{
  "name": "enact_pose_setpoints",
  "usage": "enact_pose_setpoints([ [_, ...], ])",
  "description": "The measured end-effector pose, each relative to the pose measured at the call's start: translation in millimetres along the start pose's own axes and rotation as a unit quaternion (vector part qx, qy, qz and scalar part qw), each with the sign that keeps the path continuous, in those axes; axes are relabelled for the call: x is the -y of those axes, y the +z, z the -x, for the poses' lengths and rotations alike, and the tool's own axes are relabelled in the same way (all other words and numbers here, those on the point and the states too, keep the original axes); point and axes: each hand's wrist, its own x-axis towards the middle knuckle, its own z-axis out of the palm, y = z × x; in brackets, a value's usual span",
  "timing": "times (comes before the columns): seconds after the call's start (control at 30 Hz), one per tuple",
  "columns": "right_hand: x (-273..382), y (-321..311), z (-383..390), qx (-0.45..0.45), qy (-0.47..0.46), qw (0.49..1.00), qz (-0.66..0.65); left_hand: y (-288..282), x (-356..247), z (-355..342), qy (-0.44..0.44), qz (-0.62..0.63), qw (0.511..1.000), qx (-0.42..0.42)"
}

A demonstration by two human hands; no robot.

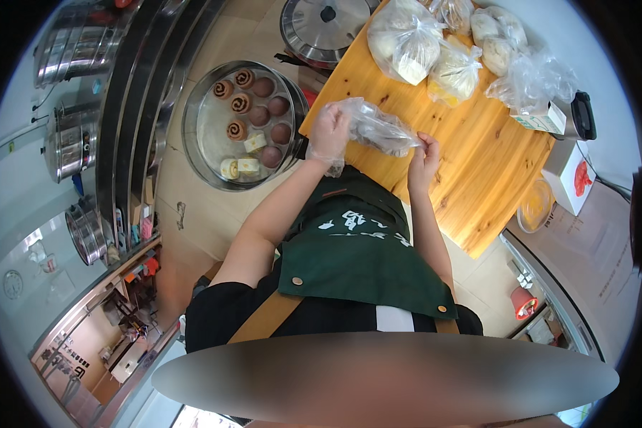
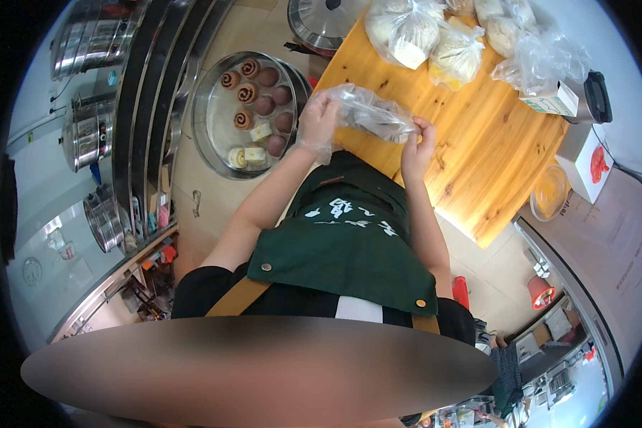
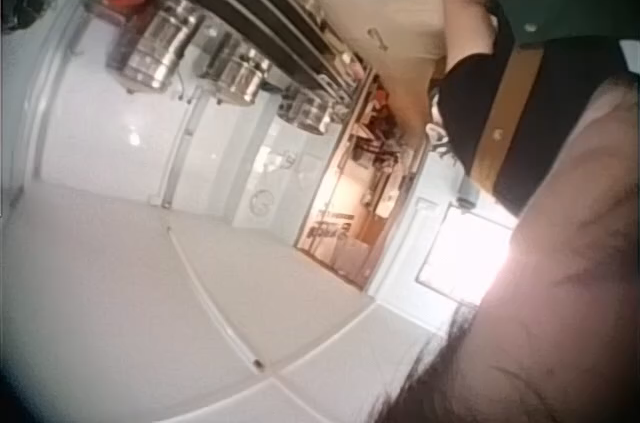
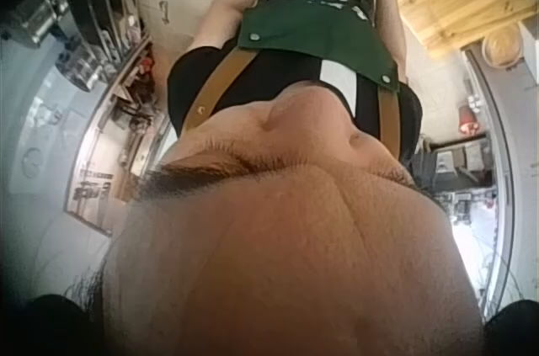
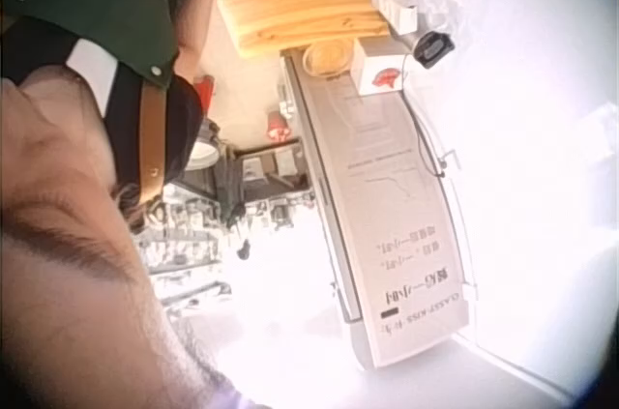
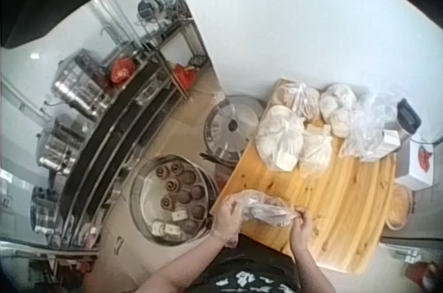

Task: Placing various types of filled and shaped steamed buns into a steamer tray.

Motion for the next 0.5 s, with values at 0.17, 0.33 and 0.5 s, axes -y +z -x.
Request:
enact_pose_setpoints([
  [0.17,50.0,20.4,-7.2,0.019,-0.182,0.969,0.165,1.1,-33.9,23.7,0.097,-0.017,0.994,-0.035],
  [0.33,36.3,24.4,-15.9,0.04,-0.141,0.92,0.364,2.6,-38.0,33.4,0.216,-0.064,0.973,-0.051],
  [0.5,27.9,6.9,-8.6,0.047,-0.087,0.916,0.388,-20.5,-55.4,32.1,0.154,-0.088,0.97,-0.168],
])
